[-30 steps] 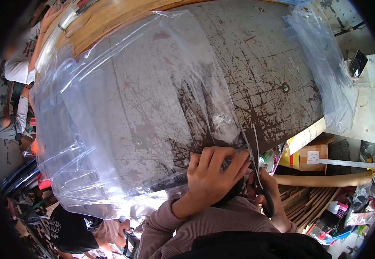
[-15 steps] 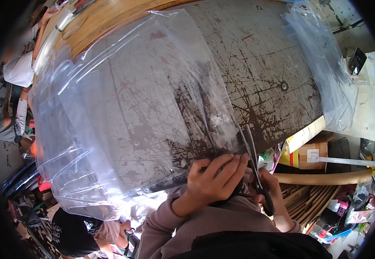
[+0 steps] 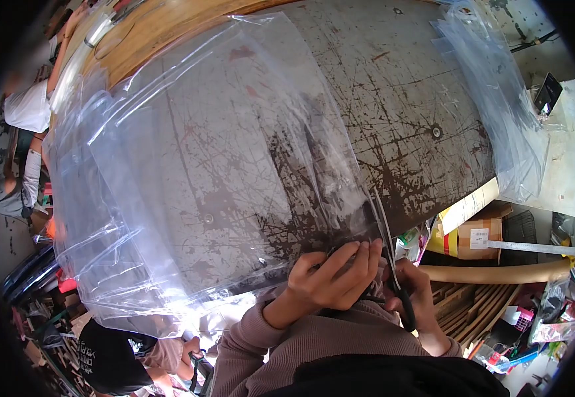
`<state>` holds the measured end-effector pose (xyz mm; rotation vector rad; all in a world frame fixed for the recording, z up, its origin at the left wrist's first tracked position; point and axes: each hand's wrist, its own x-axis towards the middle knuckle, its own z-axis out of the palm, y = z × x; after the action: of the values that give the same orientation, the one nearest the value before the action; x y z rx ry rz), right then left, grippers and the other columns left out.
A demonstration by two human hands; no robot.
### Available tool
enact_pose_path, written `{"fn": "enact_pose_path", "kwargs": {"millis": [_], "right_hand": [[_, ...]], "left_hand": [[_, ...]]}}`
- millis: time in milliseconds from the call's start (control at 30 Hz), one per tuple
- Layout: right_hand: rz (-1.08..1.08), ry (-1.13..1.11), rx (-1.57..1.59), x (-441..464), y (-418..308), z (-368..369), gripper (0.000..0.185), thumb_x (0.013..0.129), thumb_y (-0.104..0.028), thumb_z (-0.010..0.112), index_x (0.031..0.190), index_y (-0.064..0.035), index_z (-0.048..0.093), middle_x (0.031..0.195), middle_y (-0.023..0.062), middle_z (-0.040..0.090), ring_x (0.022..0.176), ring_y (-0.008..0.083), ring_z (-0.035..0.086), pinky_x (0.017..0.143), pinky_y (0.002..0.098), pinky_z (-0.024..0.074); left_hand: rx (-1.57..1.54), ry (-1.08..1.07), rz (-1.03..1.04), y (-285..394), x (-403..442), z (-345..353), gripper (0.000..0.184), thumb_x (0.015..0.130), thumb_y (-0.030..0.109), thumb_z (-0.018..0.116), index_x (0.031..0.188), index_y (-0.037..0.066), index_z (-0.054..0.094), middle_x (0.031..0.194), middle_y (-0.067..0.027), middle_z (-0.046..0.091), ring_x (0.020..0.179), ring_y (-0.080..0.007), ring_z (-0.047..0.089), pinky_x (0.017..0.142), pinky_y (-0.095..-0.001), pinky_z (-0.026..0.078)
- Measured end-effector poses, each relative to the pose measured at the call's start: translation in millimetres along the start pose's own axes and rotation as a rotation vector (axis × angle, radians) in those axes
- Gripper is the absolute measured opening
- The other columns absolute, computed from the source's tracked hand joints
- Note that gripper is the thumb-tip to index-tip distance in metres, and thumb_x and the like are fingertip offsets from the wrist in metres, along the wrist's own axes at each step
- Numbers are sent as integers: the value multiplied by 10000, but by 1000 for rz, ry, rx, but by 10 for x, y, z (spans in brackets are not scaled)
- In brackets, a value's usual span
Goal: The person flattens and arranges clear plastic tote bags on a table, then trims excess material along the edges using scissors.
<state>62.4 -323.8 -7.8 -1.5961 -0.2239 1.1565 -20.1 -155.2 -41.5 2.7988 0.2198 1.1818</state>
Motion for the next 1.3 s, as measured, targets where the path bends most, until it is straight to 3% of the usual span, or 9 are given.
{"fn": "enact_pose_path", "kwargs": {"millis": [400,1133,1200,1300], "right_hand": [[-3,-19,90,48,-37,46,669,595,-456,830,975,-10,507,742,-24,506,659,48,426,561,190,320],[26,42,52,77,-35,28,607,569,-295,883,988,-26,537,760,-17,558,706,48,494,634,191,384],[50,36,21,88,-96,-32,602,565,-273,888,990,-28,538,763,-11,564,710,53,501,635,193,390],[-160,150,-289,141,-200,-141,566,567,-193,872,991,-24,536,755,15,561,659,82,491,600,221,397]], "left_hand": [[-2,19,31,-4,-30,-4,181,761,216,625,914,219,723,854,142,592,789,-15,581,627,-212,292],[-60,24,44,-10,-45,-28,192,745,205,657,929,189,707,885,116,574,805,-41,576,654,-234,323],[-104,45,-92,26,-36,12,211,720,204,674,929,175,686,890,79,569,796,-80,583,663,-255,344],[-14,-12,-242,50,69,7,225,688,188,681,910,155,666,867,43,562,750,-124,582,638,-274,370]]}}
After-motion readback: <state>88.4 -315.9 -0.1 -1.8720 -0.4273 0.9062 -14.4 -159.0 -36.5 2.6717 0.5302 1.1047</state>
